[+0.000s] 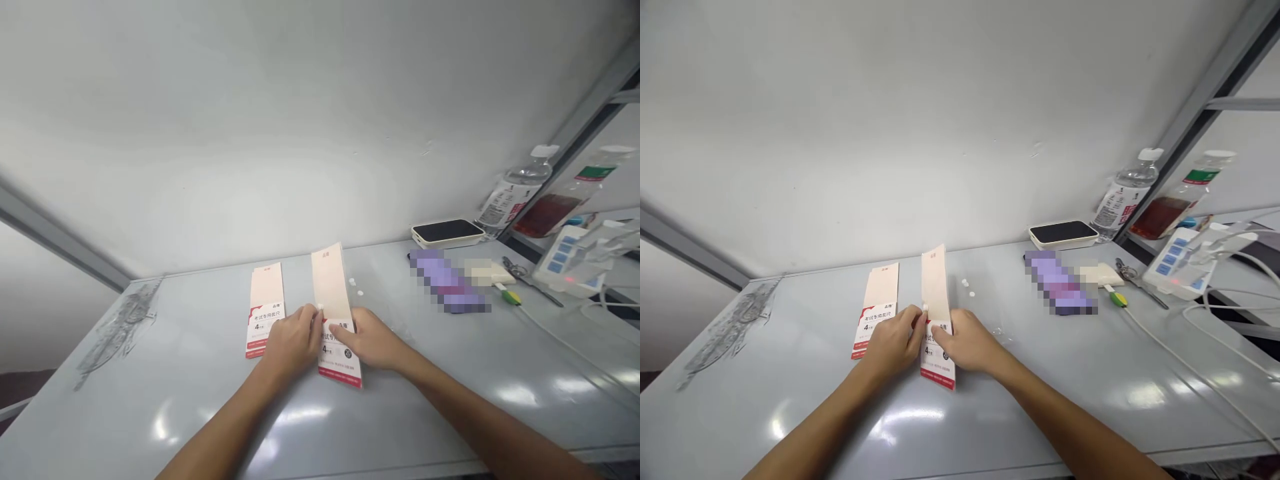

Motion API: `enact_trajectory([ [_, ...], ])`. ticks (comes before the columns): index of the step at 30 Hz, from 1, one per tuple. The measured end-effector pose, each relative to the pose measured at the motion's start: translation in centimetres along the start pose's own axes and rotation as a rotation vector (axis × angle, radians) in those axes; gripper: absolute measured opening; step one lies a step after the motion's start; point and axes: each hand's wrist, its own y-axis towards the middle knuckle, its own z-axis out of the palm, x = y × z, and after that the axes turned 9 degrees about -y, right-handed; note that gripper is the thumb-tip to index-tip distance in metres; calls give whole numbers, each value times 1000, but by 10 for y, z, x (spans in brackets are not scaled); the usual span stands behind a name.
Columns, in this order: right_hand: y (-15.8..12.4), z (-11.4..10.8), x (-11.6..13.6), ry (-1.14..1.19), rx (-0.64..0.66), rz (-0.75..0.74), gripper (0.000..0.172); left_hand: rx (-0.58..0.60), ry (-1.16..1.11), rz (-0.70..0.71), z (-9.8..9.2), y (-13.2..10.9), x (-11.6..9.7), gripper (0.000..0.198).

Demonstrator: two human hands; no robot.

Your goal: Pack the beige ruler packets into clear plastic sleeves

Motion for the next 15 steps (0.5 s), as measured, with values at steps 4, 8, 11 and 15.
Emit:
enact_trajectory([
  [4, -1, 0, -1, -17, 34, 18, 17, 45, 19, -3, 1, -1, -2, 29],
  [8, -3, 1, 3, -3, 30, 15, 16, 64, 16, -56, 1, -1, -6, 29],
  [11, -4, 1, 5, -5, 38, 34, 15, 94, 44, -42, 1, -1, -8, 28],
  [15, -5, 0, 8, -19, 38, 57, 12, 177, -34, -4, -1, 0, -5, 25],
])
